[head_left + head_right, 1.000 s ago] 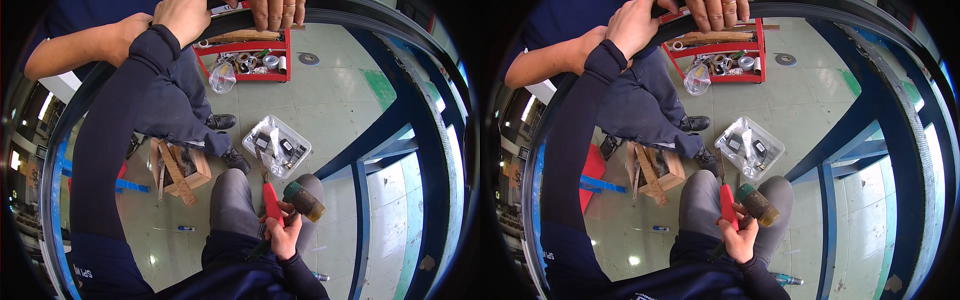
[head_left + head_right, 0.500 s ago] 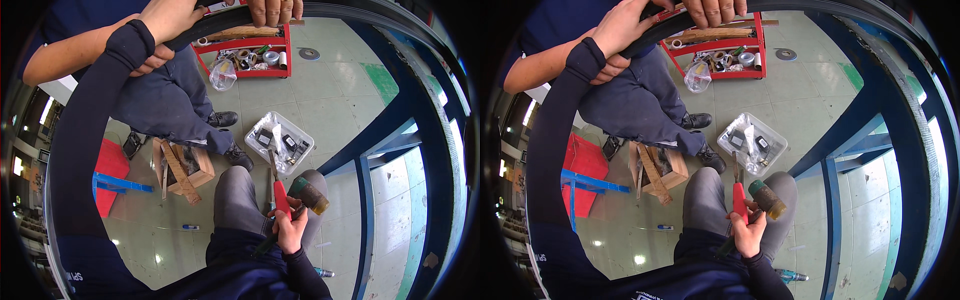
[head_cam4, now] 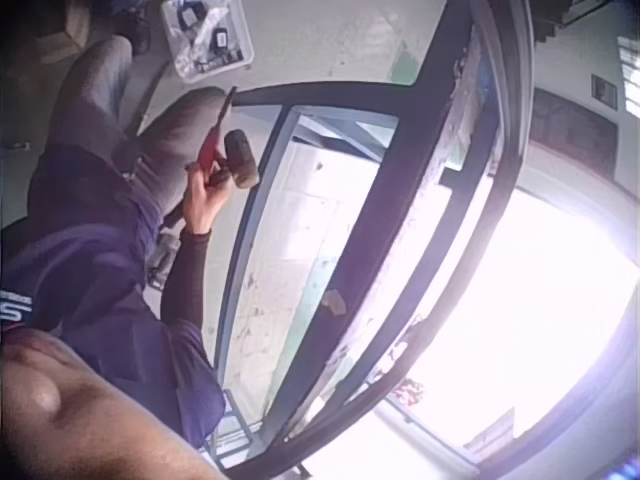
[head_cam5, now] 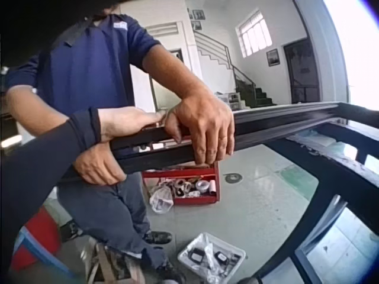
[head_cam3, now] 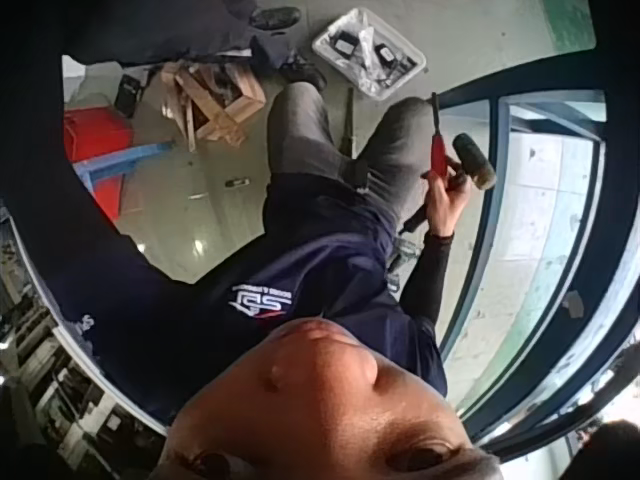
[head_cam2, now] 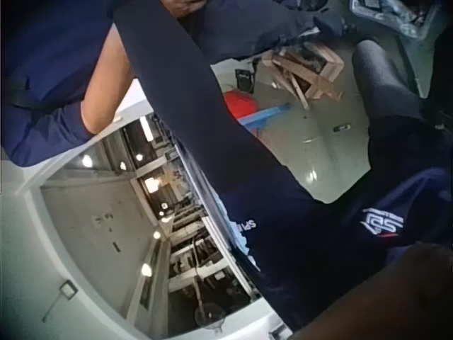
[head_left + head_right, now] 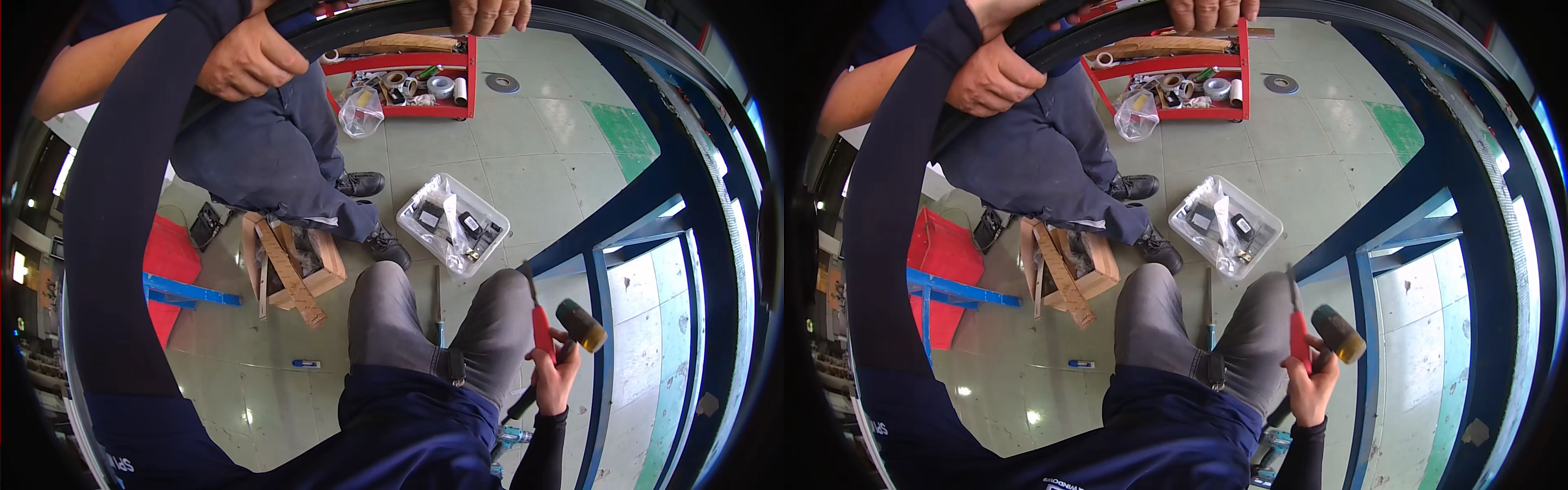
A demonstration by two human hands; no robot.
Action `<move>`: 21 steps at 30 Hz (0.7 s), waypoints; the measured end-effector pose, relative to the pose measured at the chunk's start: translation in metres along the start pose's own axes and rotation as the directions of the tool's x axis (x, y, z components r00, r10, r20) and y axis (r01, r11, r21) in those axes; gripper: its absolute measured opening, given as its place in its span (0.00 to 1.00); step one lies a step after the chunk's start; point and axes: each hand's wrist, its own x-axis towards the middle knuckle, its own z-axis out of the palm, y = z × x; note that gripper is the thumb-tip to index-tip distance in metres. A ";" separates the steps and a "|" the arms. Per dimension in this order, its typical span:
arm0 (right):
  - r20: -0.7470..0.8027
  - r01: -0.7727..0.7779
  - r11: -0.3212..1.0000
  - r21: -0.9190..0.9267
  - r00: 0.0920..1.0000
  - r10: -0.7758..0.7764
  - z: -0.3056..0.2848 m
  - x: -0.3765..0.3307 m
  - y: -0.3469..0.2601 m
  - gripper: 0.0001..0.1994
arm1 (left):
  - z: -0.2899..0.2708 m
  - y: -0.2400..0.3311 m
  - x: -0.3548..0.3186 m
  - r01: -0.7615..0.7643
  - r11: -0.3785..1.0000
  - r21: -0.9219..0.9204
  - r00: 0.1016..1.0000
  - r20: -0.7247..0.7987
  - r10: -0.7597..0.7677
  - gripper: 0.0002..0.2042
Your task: The recorder and an assistant work together to assemble and secure components of a metal and glass door frame using various tools.
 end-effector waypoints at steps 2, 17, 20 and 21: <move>-0.065 0.065 0.992 -0.107 0.995 -0.073 -0.006 -0.015 0.015 0.19 | -0.006 -0.003 -0.001 -0.060 0.992 0.112 0.997 0.054 0.054 0.27; -0.358 -0.276 0.663 -0.696 0.934 0.012 -0.062 -0.109 0.214 0.14 | 0.262 0.076 0.042 -0.127 0.991 0.026 0.840 0.534 0.094 0.30; -0.433 -0.387 0.548 -0.741 0.900 0.050 -0.078 -0.104 0.263 0.16 | 0.294 0.068 0.047 -0.139 0.989 -0.042 0.771 0.623 0.135 0.29; -0.453 -0.426 0.522 -0.739 0.888 0.083 -0.079 -0.097 0.275 0.17 | 0.301 0.063 0.050 -0.133 0.989 -0.062 0.756 0.639 0.142 0.28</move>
